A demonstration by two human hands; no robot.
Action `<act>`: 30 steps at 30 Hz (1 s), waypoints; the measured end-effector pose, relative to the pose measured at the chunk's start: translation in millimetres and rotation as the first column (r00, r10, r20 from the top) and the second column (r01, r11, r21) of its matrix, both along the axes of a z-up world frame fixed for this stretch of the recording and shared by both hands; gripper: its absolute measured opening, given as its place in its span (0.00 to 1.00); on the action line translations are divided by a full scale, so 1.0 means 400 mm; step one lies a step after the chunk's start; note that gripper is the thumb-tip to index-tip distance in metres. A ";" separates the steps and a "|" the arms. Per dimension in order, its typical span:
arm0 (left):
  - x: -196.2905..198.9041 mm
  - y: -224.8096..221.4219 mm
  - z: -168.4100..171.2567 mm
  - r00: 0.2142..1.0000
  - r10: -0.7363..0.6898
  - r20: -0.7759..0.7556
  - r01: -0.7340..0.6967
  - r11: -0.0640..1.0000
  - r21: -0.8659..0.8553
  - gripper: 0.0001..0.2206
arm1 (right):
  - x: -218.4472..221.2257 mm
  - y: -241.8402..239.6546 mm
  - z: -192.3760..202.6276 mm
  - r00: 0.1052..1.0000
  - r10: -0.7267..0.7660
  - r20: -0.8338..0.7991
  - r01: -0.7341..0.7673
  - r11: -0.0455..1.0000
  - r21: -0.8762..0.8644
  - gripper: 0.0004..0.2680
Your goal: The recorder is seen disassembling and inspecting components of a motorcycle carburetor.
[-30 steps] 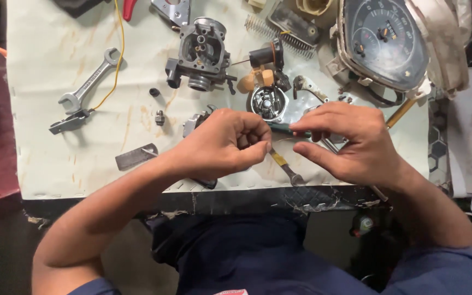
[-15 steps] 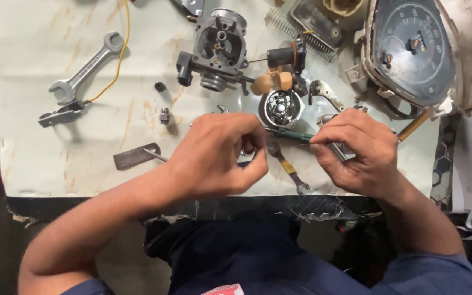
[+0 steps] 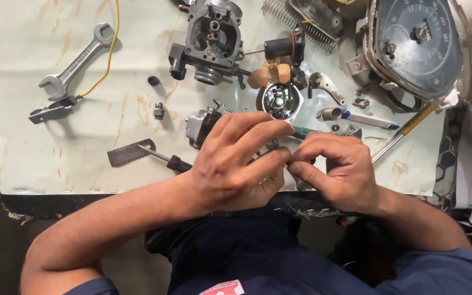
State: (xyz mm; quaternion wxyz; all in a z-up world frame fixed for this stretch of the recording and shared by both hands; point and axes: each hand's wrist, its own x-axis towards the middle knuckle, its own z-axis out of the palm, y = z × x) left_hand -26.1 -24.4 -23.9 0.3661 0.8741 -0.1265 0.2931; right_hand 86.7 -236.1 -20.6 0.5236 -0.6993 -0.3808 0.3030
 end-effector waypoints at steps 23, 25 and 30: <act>-0.001 0.008 -0.012 0.999 -0.051 0.010 0.051 0.999 0.019 0.09 | -0.005 0.012 0.002 0.998 -0.048 0.041 0.049 0.999 -0.009 0.02; -0.001 0.010 -0.012 0.998 -0.057 0.024 0.056 0.998 0.032 0.10 | -0.006 0.014 0.001 0.998 -0.046 0.038 0.046 0.999 -0.017 0.02; -0.004 0.003 -0.016 0.999 -0.027 0.042 0.025 0.998 0.054 0.09 | -0.012 0.016 -0.015 0.996 -0.023 0.083 0.024 1.000 -0.008 0.02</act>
